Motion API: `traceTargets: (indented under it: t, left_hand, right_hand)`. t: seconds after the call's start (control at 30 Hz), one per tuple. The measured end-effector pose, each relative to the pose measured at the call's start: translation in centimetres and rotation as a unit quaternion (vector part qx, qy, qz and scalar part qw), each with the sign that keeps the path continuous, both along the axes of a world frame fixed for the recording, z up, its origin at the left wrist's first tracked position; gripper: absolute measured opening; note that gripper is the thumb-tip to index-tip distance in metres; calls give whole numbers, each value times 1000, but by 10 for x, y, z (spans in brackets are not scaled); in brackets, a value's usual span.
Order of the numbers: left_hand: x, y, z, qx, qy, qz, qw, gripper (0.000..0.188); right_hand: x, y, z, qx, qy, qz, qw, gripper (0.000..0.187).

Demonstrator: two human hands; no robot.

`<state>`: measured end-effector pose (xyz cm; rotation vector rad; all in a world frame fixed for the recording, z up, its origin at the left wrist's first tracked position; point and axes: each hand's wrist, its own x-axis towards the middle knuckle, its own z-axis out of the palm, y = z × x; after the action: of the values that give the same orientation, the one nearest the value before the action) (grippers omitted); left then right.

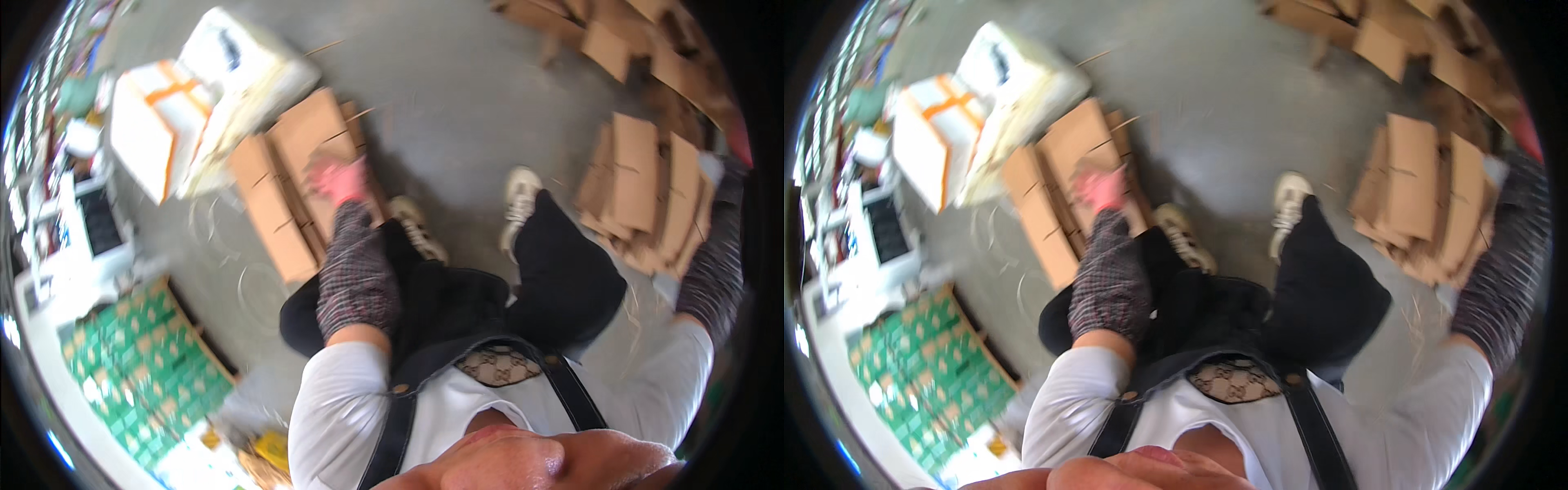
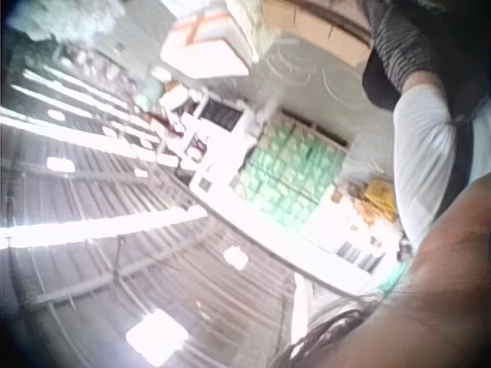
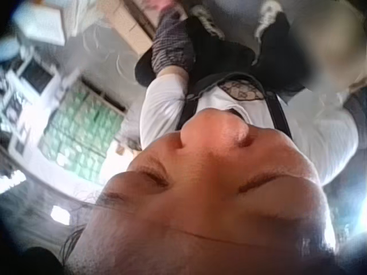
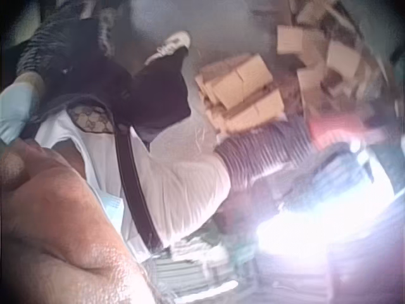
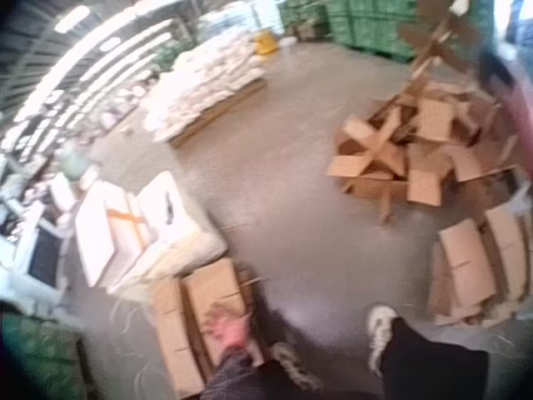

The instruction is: The person assembles cardboard dividers by slotting precut cardboard strips together and then stacks the completed dividers.

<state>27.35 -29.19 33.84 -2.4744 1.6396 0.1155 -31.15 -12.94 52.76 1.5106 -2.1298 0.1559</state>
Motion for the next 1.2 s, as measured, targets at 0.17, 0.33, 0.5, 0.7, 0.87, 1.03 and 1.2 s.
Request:
traceTargets:
  t: [0.17,0.33,0.5,0.7,0.87,1.03,1.2]
  left_hand:
    - [60,15,-27,23,93,25,995,108]
    - [13,28,-10,87,-7,18,996,123]
    - [-7,36,-18,50,-77,-70,993,104]
    - [-62,23,-38,140,-29,-220,965,106]
    - [-56,13,-69,86,-97,-233,964,79]
    - [-100,-19,17,-69,299,-324,895,49]
    - [-168,45,-55,7,234,-433,871,52]
  right_hand:
    - [26,72,-165,154,-112,-218,957,77]
    - [87,125,-213,220,-216,-315,898,90]
    - [83,116,-166,206,-151,-311,915,85]
    - [53,128,-180,265,-105,-338,897,96]
    - [-12,161,-172,-45,-553,-108,825,59]
    - [72,114,-89,-250,-627,-101,731,41]
    - [142,13,-131,-132,-454,-2,881,40]
